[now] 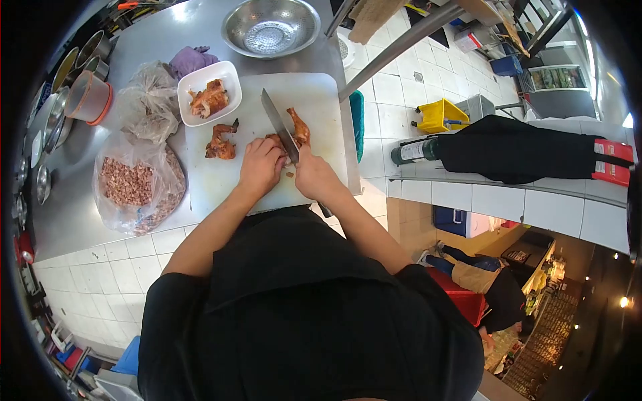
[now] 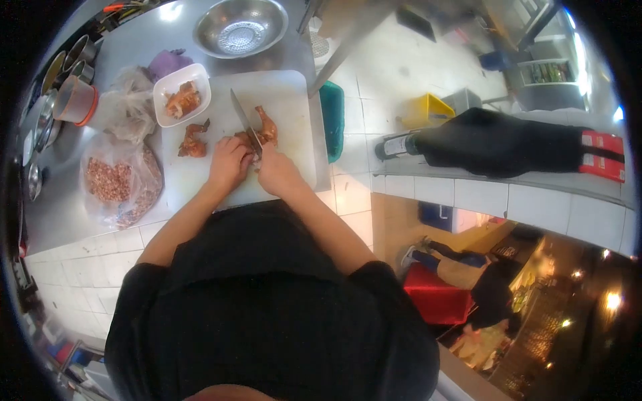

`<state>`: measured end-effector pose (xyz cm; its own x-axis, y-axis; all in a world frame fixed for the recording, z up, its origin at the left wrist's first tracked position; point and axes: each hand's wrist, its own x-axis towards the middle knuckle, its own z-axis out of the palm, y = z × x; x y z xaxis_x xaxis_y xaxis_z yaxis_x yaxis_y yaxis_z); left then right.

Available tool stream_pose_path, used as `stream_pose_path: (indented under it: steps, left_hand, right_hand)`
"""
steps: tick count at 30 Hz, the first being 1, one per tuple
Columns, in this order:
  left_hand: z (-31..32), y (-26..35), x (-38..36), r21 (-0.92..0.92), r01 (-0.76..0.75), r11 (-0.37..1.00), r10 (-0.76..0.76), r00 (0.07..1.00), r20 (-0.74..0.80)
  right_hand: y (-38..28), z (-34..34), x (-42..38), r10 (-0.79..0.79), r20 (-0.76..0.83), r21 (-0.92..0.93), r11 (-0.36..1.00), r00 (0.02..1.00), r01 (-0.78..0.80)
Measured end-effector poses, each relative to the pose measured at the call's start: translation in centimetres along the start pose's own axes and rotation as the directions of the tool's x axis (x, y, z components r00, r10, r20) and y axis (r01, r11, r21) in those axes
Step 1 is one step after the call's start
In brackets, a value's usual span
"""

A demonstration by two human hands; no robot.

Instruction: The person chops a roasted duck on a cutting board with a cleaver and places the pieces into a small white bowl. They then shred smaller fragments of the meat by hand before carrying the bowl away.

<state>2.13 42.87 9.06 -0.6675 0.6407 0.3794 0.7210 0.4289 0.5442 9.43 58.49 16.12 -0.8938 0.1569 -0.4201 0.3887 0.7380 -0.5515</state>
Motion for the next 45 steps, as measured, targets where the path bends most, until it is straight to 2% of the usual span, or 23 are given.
stream_pose_path:
  steps: [2,5,9,13,15,18,20,26,33,36,38,39,41,45]
  left_hand:
    - [0.5,-0.3,-0.1,-0.013,-0.028,1.0,0.026,0.996,-0.086]
    - [1.1,-0.5,-0.6,0.002,-0.007,1.0,0.007,1.0,-0.027]
    - [1.0,-0.2,-0.3,-0.021,0.003,1.0,-0.003,0.999,-0.034]
    - [0.2,-0.1,-0.6,-0.05,0.063,0.997,-0.066,0.996,-0.061]
    - [-0.5,-0.2,-0.6,-0.053,0.07,0.996,-0.074,0.993,-0.093]
    - [-1.3,-0.4,-0.8,0.014,0.081,0.997,-0.08,0.994,-0.072]
    - [-1.6,-0.5,-0.8,0.066,0.036,0.997,-0.033,0.999,-0.038]
    - [-1.5,-0.8,-0.9,0.068,0.043,0.997,-0.041,0.999,-0.021]
    - [-1.5,-0.7,-1.0,0.068,0.057,0.996,-0.054,0.998,-0.034]
    - [-1.5,-0.8,-0.8,-0.023,0.08,0.997,-0.081,0.995,-0.05]
    - [-2.0,-0.8,-0.6,-0.085,0.131,0.988,-0.142,0.978,-0.152]
    - [-2.1,-0.9,-0.6,-0.084,0.126,0.988,-0.137,0.979,-0.148]
    - [-2.4,-1.3,-0.5,-0.254,0.246,0.935,-0.289,0.946,-0.145]
    - [-3.7,-1.3,-0.4,-0.285,0.289,0.914,-0.332,0.936,-0.117]
  right_hand:
    - [-0.2,-0.4,0.2,0.013,0.018,0.006,1.0,1.0,-0.013]
    - [-0.3,-1.4,0.3,-0.065,-0.009,-0.014,0.998,0.998,0.065]
    - [-1.4,-3.9,-0.5,-0.062,0.029,-0.056,0.996,0.998,0.064]
    - [-2.6,-5.1,-1.9,-0.049,-0.099,-0.031,0.998,0.994,0.046]
    - [-2.6,-4.9,-2.4,-0.047,-0.139,-0.009,0.999,0.989,0.046]
    - [-1.7,-3.6,-3.0,-0.064,-0.123,0.007,0.998,0.99,0.065]
    - [-0.3,-2.0,-3.0,-0.105,-0.107,-0.012,0.994,0.989,0.104]
    - [1.3,-0.7,-3.0,0.009,-0.07,-0.057,0.998,0.998,-0.013]
    - [1.3,-0.4,-3.2,0.023,-0.079,-0.093,0.995,0.997,-0.03]
    - [0.9,-0.6,-3.4,0.018,-0.081,-0.071,0.997,0.997,-0.024]
    - [0.7,-0.5,-3.4,0.007,-0.086,-0.038,0.999,0.996,-0.011]
    - [0.6,-0.6,-3.4,0.01,-0.09,-0.034,0.999,0.996,-0.013]
    - [0.1,-0.9,-3.4,0.022,-0.093,-0.011,1.0,0.995,-0.023]
    - [0.1,-0.6,-2.8,-0.012,-0.142,0.009,1.0,0.99,0.013]
